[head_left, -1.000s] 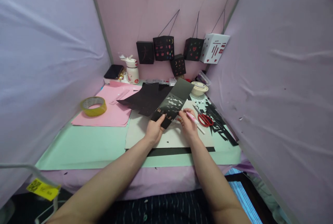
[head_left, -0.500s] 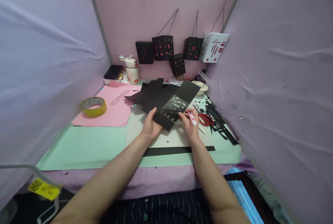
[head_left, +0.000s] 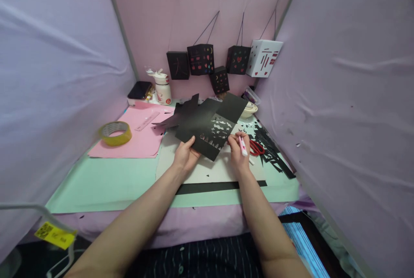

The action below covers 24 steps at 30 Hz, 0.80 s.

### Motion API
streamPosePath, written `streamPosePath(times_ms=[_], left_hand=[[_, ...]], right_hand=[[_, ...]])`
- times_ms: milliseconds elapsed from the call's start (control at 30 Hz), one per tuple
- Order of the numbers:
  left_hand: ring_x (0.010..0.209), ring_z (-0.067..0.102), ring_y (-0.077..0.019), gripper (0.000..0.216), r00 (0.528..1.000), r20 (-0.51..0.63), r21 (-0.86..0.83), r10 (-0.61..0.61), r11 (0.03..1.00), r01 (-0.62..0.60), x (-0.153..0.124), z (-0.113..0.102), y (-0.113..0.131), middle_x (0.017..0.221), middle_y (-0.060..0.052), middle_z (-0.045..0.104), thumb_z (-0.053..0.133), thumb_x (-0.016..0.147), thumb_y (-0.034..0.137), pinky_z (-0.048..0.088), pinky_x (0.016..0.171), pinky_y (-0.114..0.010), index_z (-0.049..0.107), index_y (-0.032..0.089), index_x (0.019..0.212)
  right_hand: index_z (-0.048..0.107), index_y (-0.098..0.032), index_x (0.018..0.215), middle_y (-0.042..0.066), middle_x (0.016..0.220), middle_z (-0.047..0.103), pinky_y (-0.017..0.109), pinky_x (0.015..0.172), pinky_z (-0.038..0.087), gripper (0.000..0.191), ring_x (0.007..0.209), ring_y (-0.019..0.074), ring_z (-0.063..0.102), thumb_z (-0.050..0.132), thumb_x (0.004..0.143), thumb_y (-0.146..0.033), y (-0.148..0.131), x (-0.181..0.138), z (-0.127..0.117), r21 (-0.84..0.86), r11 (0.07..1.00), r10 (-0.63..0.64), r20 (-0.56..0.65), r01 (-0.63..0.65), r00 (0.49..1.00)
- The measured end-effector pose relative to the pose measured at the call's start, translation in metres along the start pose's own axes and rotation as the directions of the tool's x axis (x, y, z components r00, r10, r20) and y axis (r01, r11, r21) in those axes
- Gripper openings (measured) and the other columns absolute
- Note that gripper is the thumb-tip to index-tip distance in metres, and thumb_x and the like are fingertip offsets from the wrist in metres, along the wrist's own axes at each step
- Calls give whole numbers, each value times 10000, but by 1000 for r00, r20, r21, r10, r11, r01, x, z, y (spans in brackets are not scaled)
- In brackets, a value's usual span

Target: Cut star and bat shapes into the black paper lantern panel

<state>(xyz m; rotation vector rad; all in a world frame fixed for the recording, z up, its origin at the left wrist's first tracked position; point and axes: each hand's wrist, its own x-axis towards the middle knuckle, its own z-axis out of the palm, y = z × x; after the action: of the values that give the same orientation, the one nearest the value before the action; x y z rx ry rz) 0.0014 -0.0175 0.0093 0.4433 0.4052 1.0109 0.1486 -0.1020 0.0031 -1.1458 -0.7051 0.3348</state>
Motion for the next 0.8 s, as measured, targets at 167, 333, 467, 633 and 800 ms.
streamPosePath(times_ms=[167, 333, 467, 633, 800], left_hand=[[984, 685, -210, 303, 1000, 2, 18, 30, 999, -30, 0, -1, -1, 1097, -57, 717, 635, 836, 101, 536, 933, -410, 636, 229, 1111], [1006, 678, -215, 341, 997, 49, 49, 59, 997, -61, 1, -5, -5, 1117, -71, 711, 678, 810, 107, 536, 934, -402, 639, 222, 1129], [1001, 678, -209, 429, 993, 99, 61, 60, 996, -66, -2, -4, -5, 1132, -75, 708, 712, 779, 98, 541, 925, -389, 629, 226, 1180], [1047, 666, -225, 513, 994, 98, 93, 49, 994, -58, -8, 1, -4, 1148, -73, 705, 728, 720, 47, 538, 928, -393, 632, 231, 1190], [1044, 672, -243, 557, 997, 81, 124, -3, 992, -7, -10, 0, -7, 1104, -87, 721, 736, 674, 14, 548, 911, -391, 639, 200, 1191]], right_hand=[[446, -241, 995, -37, 807, 610, 284, 693, 468, 379, 699, 130, 576, 677, 713, -343, 8, 3, 0, 85, 991, 103, 6, -103, 995], [441, -251, 988, -71, 758, 568, 261, 659, 462, 402, 645, 110, 545, 692, 678, -301, 10, 4, 0, 132, 978, 161, 18, -162, 987], [448, -251, 972, -100, 695, 485, 237, 630, 443, 412, 608, 93, 504, 701, 648, -242, 11, 6, 0, 193, 965, 186, -10, -180, 983], [443, -259, 995, -95, 717, 496, 239, 638, 452, 443, 646, 98, 519, 688, 629, -214, 14, 9, 0, 235, 955, 207, -92, -181, 974], [443, -261, 956, -122, 653, 431, 216, 607, 410, 441, 592, 80, 470, 659, 587, -151, 16, 12, -1, 351, 919, 228, -107, -178, 968]])
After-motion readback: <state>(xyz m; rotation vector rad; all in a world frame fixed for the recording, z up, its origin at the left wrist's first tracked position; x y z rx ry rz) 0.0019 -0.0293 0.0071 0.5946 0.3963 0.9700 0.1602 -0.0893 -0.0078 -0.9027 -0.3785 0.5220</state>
